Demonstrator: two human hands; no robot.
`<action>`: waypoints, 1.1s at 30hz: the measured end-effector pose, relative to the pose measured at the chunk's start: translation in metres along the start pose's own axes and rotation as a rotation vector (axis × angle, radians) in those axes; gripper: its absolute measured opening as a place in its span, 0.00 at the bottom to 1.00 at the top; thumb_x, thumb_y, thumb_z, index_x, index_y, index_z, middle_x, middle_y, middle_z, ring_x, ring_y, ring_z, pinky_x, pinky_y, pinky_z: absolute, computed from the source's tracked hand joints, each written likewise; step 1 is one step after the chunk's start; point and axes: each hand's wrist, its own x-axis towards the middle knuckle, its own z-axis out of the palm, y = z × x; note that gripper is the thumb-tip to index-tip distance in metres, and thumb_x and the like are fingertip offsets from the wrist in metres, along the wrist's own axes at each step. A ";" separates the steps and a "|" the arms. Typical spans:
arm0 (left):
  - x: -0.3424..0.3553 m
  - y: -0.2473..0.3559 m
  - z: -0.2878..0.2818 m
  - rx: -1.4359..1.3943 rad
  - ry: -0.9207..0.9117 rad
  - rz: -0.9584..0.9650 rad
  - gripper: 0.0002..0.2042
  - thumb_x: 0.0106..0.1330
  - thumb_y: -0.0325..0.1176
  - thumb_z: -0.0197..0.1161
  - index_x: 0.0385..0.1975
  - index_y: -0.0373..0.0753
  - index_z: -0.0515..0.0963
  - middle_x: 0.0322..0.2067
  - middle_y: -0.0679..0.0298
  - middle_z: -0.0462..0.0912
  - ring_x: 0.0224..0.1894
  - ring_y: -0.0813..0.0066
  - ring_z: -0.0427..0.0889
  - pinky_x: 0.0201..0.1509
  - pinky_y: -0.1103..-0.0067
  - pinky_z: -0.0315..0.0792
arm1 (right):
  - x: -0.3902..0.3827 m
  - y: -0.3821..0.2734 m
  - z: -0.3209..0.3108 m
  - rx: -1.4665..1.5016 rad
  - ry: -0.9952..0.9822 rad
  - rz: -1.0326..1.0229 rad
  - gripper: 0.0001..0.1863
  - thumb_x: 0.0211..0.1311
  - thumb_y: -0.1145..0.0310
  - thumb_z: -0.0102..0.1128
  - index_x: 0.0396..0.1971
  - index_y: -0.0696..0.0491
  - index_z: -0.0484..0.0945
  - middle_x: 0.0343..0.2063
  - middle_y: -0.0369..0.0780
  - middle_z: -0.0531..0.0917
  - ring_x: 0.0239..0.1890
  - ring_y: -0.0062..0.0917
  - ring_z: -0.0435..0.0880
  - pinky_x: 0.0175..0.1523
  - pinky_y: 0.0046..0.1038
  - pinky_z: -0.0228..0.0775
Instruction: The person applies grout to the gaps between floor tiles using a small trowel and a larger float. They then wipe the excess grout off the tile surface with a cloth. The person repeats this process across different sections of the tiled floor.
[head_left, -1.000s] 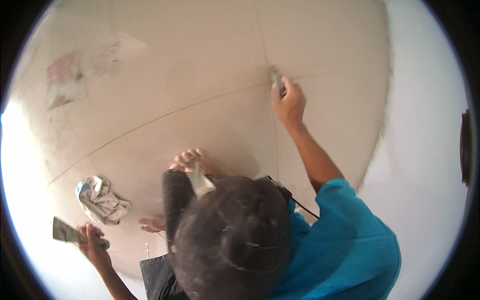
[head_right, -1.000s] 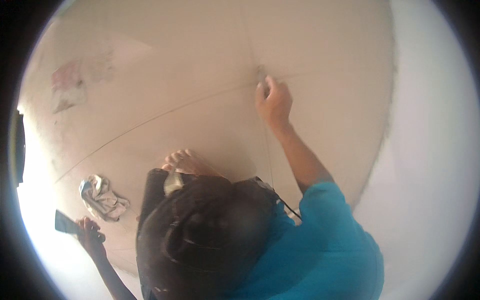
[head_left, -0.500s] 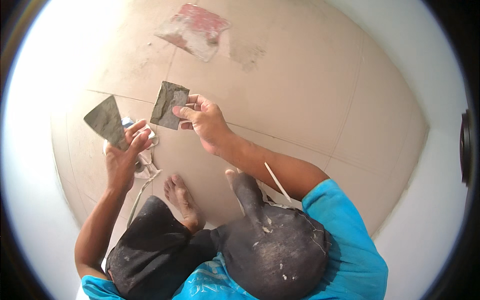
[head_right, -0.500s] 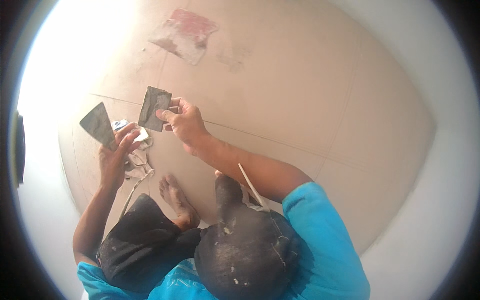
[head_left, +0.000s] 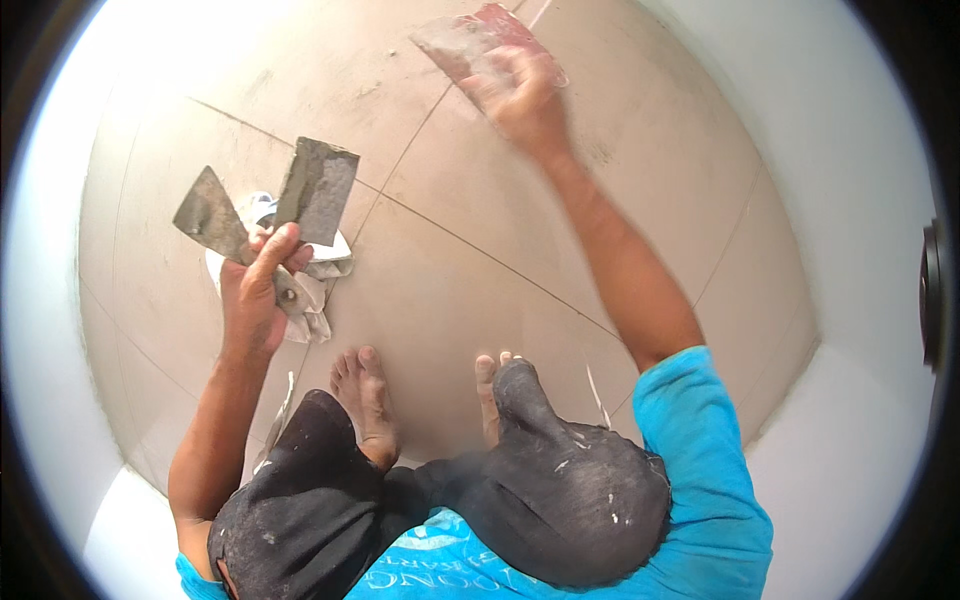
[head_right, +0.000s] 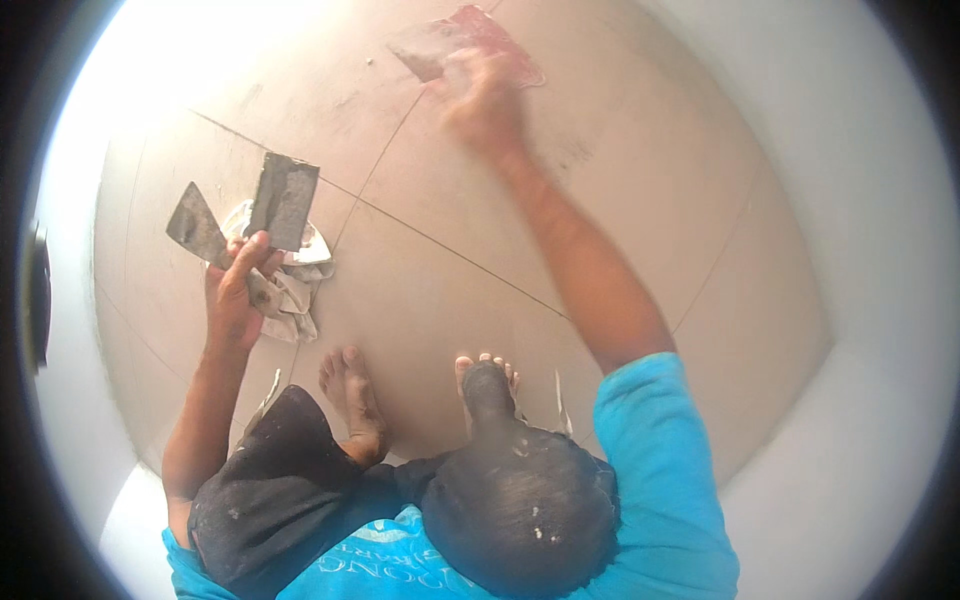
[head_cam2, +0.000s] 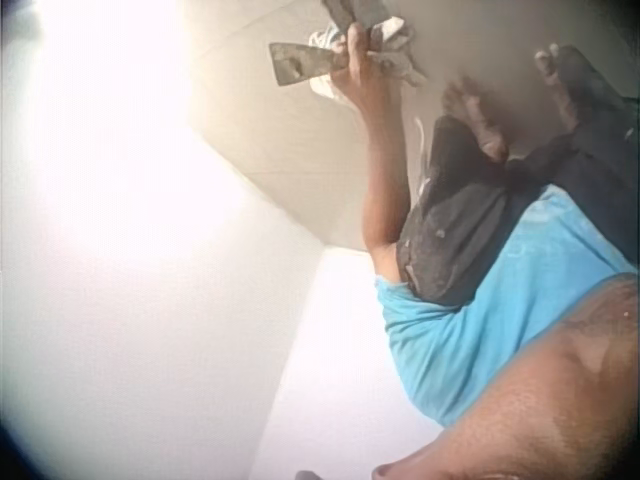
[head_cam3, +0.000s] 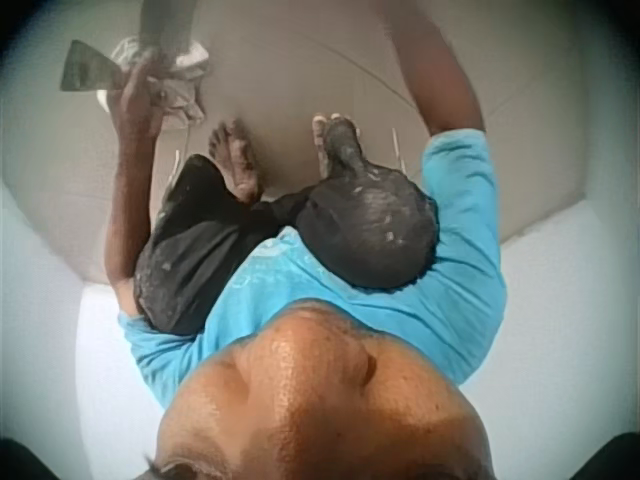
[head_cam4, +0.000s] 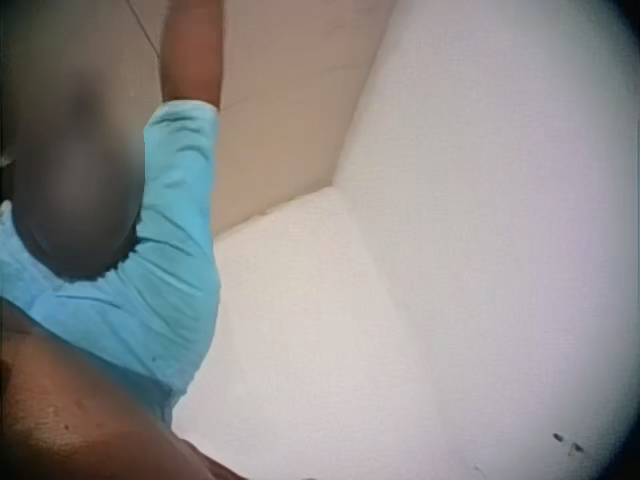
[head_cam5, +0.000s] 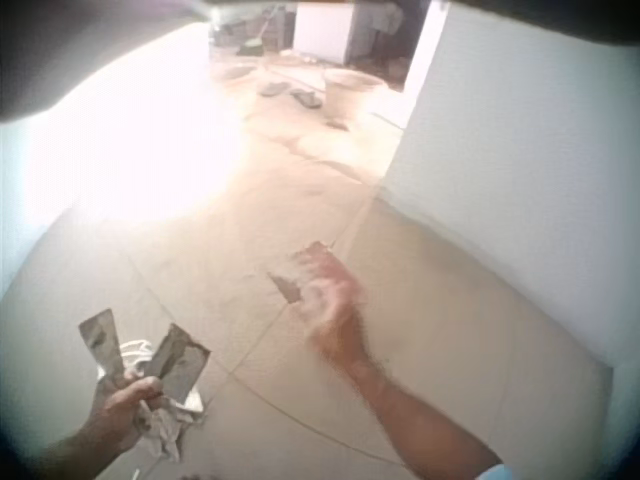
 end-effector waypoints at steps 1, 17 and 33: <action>-0.002 0.005 -0.009 0.024 0.046 -0.009 0.09 0.60 0.24 0.65 0.30 0.43 0.70 0.33 0.68 0.76 0.34 0.79 0.80 0.39 0.80 0.79 | 0.013 0.027 0.001 -0.191 0.029 0.003 0.29 0.45 0.51 0.73 0.40 0.57 0.78 0.39 0.48 0.80 0.42 0.37 0.80 0.47 0.37 0.72; 0.050 -0.003 -0.091 -0.006 0.093 -0.061 0.10 0.65 0.29 0.63 0.27 0.49 0.68 0.34 0.72 0.75 0.41 0.82 0.78 0.46 0.81 0.76 | 0.085 0.114 0.063 -0.273 0.105 -0.089 0.16 0.58 0.64 0.62 0.40 0.60 0.76 0.30 0.46 0.84 0.32 0.38 0.83 0.41 0.36 0.76; 0.135 0.036 -0.101 -0.291 0.452 0.083 0.12 0.55 0.25 0.70 0.29 0.41 0.71 0.34 0.57 0.80 0.38 0.66 0.83 0.42 0.79 0.80 | 0.134 0.103 0.161 -0.811 -0.415 -0.067 0.21 0.60 0.63 0.52 0.54 0.48 0.72 0.39 0.47 0.83 0.42 0.44 0.82 0.46 0.42 0.74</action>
